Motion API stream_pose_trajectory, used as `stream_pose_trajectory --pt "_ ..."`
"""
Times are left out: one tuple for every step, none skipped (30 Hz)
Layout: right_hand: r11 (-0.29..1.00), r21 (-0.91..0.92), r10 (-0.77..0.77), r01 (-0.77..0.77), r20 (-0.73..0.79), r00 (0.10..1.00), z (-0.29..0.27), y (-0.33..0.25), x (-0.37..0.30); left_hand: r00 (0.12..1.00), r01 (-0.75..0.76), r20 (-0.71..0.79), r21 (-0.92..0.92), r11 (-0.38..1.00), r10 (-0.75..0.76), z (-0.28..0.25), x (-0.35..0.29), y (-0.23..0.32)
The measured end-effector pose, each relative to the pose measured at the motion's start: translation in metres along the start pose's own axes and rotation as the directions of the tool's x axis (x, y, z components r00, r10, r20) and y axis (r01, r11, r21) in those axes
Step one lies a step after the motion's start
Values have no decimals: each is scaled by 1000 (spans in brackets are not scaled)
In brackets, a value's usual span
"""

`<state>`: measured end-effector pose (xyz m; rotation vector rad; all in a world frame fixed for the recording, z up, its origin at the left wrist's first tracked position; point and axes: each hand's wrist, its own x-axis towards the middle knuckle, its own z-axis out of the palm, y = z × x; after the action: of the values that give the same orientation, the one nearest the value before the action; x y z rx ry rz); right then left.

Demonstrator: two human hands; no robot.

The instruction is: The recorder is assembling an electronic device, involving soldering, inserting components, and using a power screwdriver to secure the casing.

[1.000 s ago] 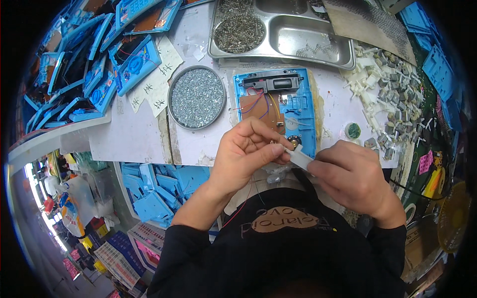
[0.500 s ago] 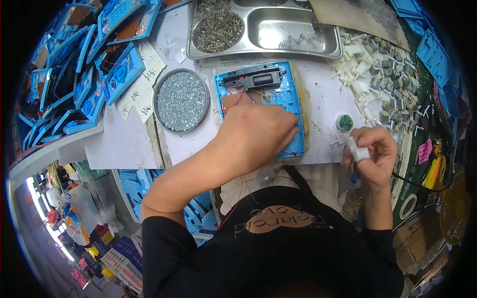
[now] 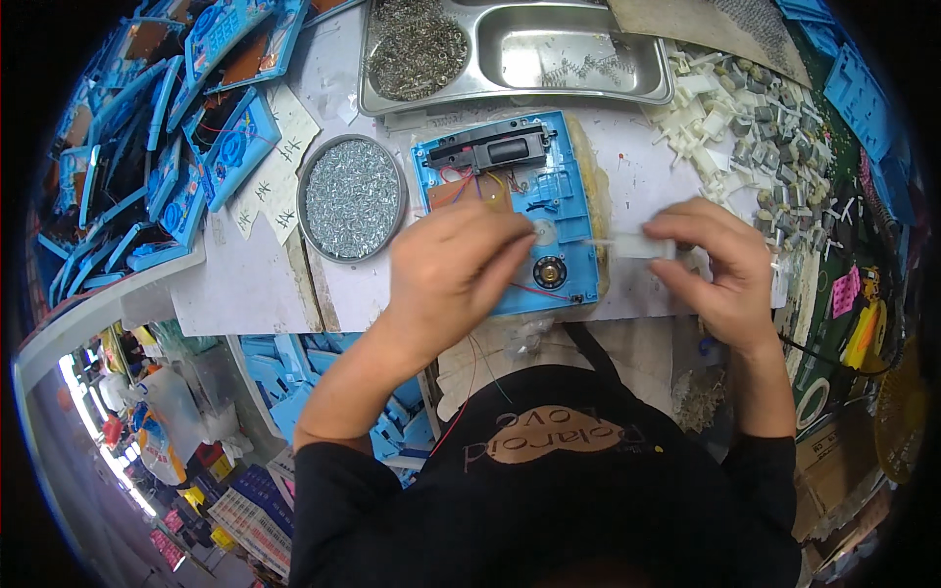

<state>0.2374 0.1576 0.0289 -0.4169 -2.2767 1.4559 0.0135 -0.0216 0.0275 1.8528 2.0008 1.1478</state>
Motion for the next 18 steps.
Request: stream_pose_trajectory --pt "981 -144 -121 130 69 990 4 -1 10 997 44 -59 1 999 -43 3 -9 -4" --pt "958 -226 -158 175 94 983 6 -4 18 990 84 -111 1 996 -84 5 -16 -5" --pt "926 -305 -191 220 122 974 7 -7 25 979 125 -161 -2 992 -123 7 -23 -7" --pt "883 -381 -229 275 162 960 9 -9 32 976 74 -206 13 997 -70 11 -28 -12" --pt "869 -398 -238 295 187 953 11 -11 36 972 58 -230 12 998 -53 13 -28 -13" --pt "854 -414 -246 315 212 946 13 -13 39 966 41 -254 10 999 -37 16 -28 -12" --pt "839 -431 -252 334 236 938 15 -14 43 960 23 -278 7 1000 -20 18 -28 -13" --pt "823 -441 -266 358 257 929 18 -16 46 960 23 -281 2 1000 -22 19 -28 -14" --pt "807 -450 -280 382 277 919 21 -17 49 959 24 -283 -3 1000 -24 20 -27 -15" --pt "790 -458 -296 407 296 908 23 -18 52 958 23 -285 -6 1000 -24 19 -27 -15" --pt "784 -455 -298 422 321 899 24 -19 54 960 31 -278 -16 999 -34 19 -27 -14" --pt "777 -452 -299 438 347 889 25 -20 56 961 39 -271 -25 999 -44 18 -27 -13" --pt "771 -447 -302 454 372 878 26 -20 58 963 47 -265 -34 998 -54 18 -27 -12" --pt "789 -410 -313 458 373 873 26 -19 60 962 47 -266 -41 998 -56 18 -27 -12" --pt "806 -372 -323 461 375 869 26 -15 62 962 49 -267 -48 998 -60 18 -27 -12" --pt "820 -336 -334 463 377 864 26 -11 63 961 48 -269 -55 997 -61 19 -27 -13" --pt "846 -290 -340 447 351 872 25 -5 64 958 51 -279 -64 997 -67 19 -28 -13" --pt "869 -243 -346 431 325 880 24 4 64 955 55 -289 -72 996 -73 20 -29 -14"
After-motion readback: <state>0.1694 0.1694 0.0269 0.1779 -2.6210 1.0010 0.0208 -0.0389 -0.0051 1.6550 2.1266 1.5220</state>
